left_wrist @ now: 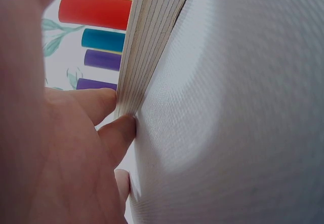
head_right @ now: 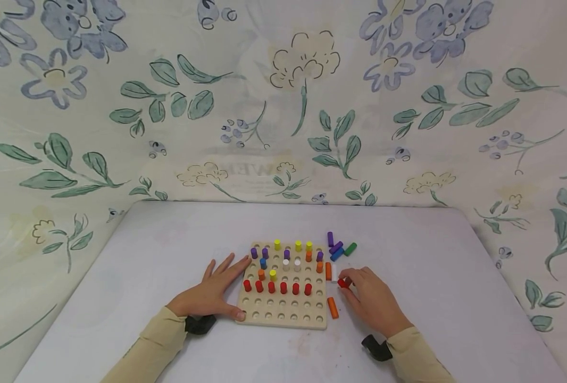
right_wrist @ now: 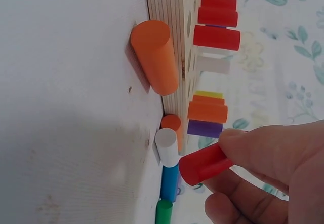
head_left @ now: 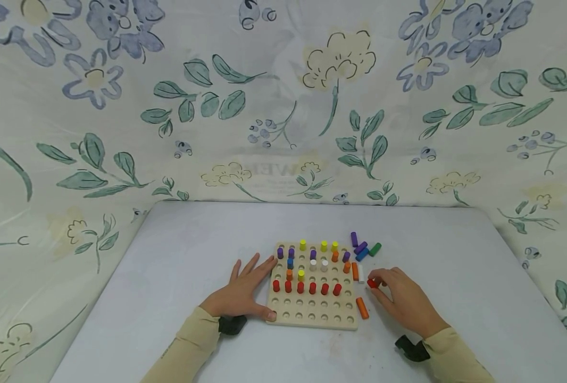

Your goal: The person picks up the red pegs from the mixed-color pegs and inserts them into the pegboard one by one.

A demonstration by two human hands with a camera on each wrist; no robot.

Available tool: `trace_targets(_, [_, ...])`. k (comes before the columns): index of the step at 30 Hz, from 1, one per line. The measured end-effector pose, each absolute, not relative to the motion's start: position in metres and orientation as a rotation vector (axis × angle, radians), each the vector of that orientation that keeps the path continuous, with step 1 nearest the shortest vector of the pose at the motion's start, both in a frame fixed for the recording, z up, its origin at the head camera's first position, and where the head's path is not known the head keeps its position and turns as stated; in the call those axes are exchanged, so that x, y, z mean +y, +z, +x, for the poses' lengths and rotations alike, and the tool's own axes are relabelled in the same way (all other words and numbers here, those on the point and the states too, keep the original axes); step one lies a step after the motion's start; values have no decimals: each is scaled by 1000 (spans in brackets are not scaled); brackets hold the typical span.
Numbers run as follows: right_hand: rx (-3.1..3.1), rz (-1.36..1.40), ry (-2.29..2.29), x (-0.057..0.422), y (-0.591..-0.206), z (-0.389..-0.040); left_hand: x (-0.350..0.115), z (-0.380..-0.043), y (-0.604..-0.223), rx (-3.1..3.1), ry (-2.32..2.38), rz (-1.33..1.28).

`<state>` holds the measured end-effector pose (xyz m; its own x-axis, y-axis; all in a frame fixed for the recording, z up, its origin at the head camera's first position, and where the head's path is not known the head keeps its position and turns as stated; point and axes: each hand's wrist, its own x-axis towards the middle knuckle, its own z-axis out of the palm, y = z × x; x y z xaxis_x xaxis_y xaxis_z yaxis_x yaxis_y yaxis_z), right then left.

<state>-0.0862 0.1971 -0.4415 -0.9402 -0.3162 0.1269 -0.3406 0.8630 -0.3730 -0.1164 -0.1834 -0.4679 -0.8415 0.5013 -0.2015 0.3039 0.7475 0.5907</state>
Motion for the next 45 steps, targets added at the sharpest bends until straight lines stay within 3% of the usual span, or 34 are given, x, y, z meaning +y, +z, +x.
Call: trace_targets(45, [-2951, 490, 707, 180, -443, -92, -183, -115, -466, 2594, 799, 634])
